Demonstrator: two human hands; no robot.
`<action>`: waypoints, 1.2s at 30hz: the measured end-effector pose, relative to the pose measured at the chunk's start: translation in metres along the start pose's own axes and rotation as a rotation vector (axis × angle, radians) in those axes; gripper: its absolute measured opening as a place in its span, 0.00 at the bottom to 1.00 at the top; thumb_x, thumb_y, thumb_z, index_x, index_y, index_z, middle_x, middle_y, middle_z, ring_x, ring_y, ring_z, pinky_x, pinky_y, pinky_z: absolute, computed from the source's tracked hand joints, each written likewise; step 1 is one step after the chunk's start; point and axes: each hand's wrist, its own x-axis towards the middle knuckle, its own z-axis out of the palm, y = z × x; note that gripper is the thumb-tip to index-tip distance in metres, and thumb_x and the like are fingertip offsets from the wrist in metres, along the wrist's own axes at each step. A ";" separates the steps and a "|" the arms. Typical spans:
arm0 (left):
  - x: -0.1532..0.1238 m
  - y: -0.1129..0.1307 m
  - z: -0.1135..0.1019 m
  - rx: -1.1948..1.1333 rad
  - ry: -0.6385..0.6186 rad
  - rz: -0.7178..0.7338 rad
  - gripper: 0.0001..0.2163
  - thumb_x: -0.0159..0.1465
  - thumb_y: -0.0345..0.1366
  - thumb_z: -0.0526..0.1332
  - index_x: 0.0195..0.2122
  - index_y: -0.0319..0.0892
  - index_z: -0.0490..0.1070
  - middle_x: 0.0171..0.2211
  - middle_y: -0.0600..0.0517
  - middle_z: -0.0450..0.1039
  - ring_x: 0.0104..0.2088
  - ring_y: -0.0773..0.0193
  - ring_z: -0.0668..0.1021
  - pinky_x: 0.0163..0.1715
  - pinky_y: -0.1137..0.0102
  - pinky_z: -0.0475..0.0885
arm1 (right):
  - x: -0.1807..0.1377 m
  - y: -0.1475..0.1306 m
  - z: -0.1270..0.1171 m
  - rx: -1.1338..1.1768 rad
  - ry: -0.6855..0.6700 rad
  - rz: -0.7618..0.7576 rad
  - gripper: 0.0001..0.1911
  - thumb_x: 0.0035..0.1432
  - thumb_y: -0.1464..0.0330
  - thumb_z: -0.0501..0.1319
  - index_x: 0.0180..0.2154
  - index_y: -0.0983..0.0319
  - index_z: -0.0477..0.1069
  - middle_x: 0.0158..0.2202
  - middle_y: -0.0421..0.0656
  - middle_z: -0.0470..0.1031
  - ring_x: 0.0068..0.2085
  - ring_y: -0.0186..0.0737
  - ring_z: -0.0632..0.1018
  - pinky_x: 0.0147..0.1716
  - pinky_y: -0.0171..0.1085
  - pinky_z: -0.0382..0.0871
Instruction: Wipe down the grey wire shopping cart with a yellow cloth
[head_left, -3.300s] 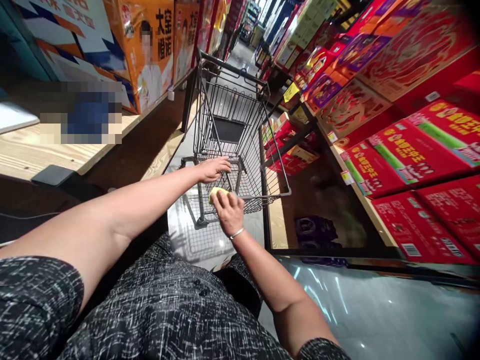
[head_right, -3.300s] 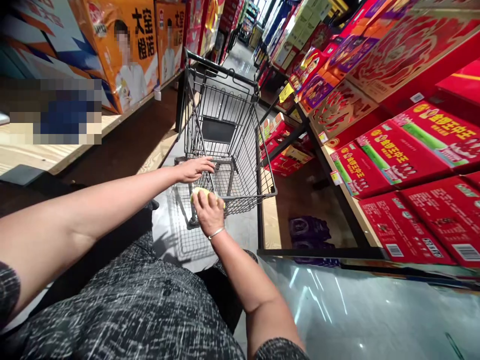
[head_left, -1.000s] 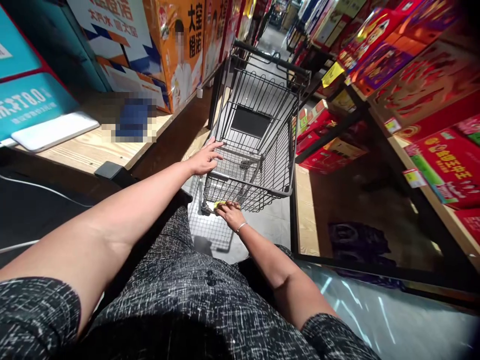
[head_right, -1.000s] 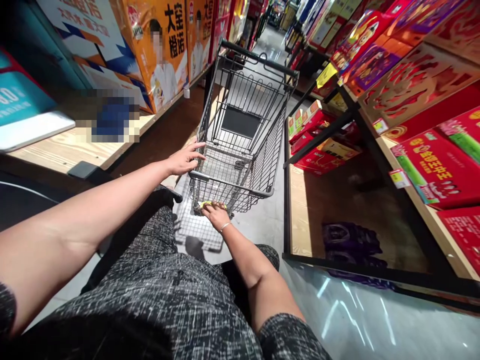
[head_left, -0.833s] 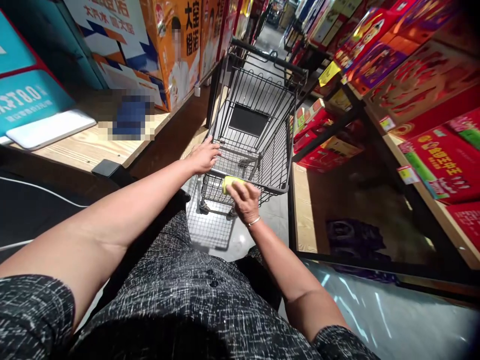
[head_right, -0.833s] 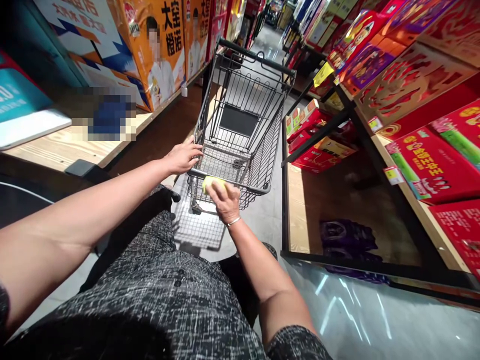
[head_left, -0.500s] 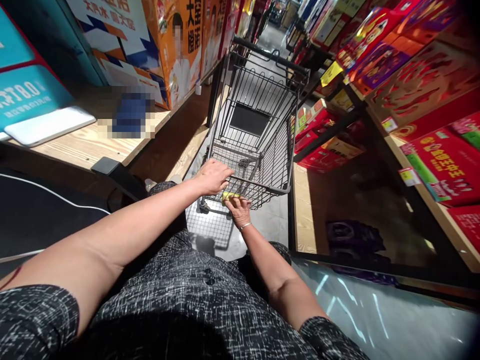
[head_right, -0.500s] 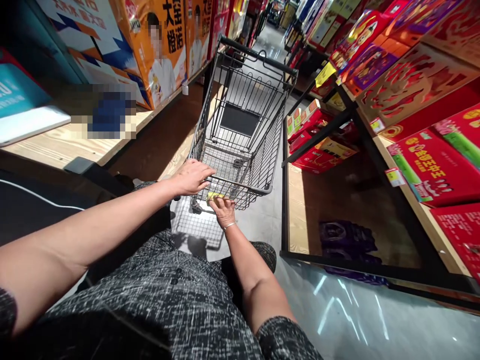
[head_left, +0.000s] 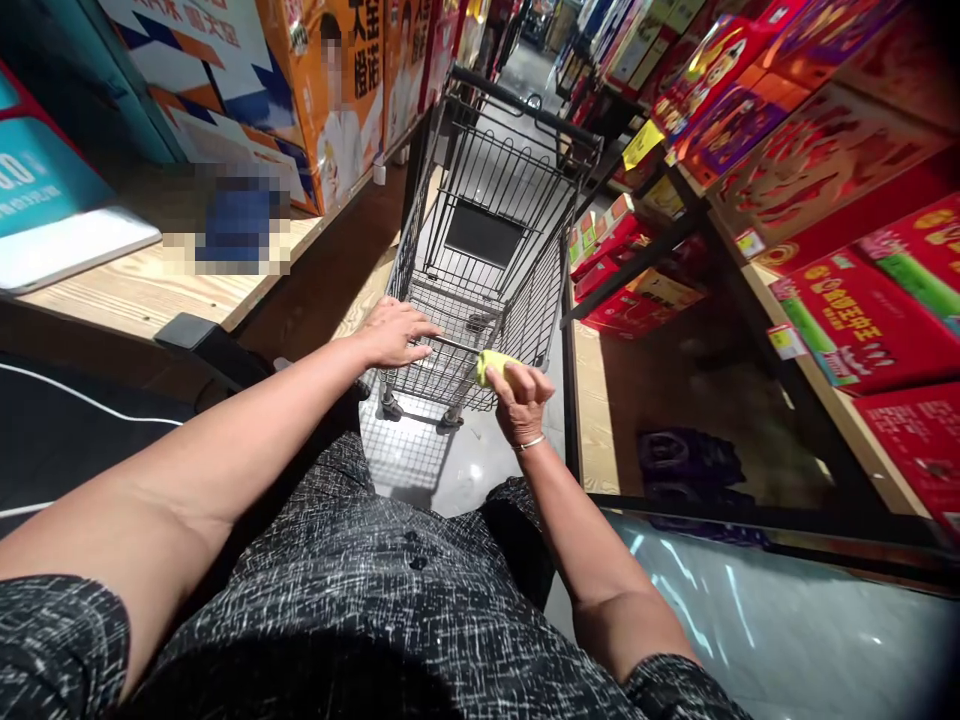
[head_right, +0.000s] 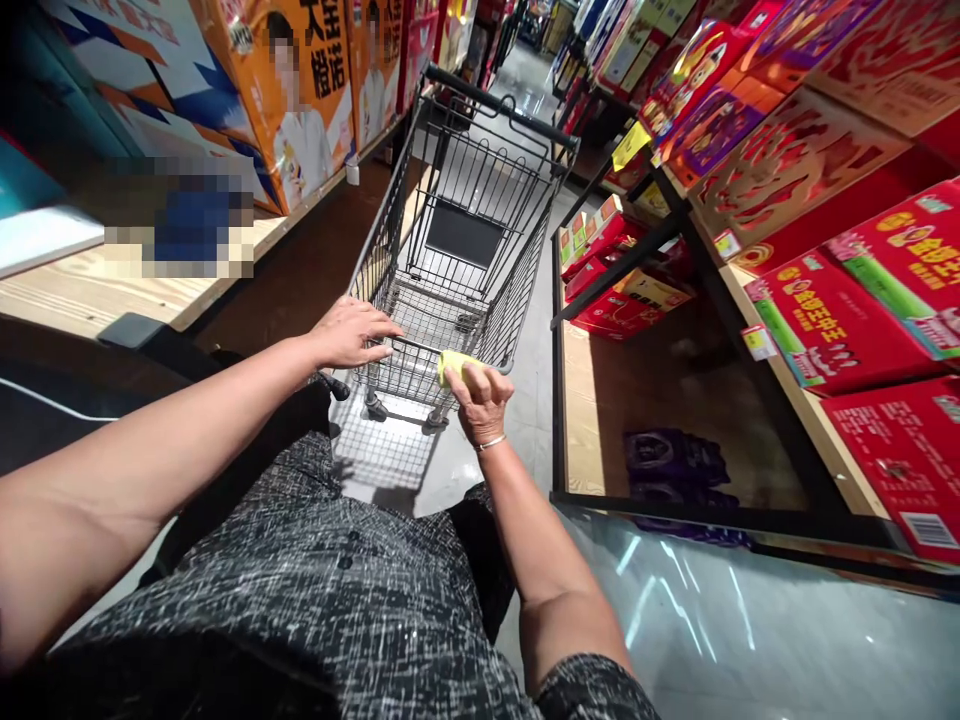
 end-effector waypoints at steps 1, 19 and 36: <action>0.001 -0.001 -0.002 0.000 -0.007 -0.024 0.20 0.66 0.50 0.57 0.55 0.49 0.76 0.50 0.50 0.77 0.53 0.51 0.72 0.57 0.58 0.58 | 0.005 0.001 -0.006 -0.004 0.055 0.016 0.20 0.68 0.70 0.57 0.53 0.42 0.77 0.55 0.46 0.72 0.59 0.47 0.63 0.59 0.50 0.57; 0.009 0.025 0.010 -0.139 0.025 0.020 0.23 0.60 0.32 0.58 0.58 0.48 0.70 0.55 0.51 0.76 0.56 0.54 0.74 0.58 0.57 0.53 | -0.007 -0.064 0.018 0.059 -0.268 -0.044 0.23 0.65 0.72 0.59 0.57 0.44 0.73 0.61 0.41 0.70 0.56 0.48 0.65 0.53 0.46 0.58; 0.012 0.004 -0.011 -0.200 -0.056 -0.104 0.19 0.60 0.38 0.60 0.53 0.56 0.75 0.52 0.56 0.79 0.54 0.56 0.75 0.57 0.56 0.52 | 0.071 0.013 -0.085 0.049 -0.212 0.318 0.34 0.56 0.77 0.55 0.64 0.55 0.67 0.62 0.47 0.68 0.55 0.53 0.68 0.51 0.49 0.63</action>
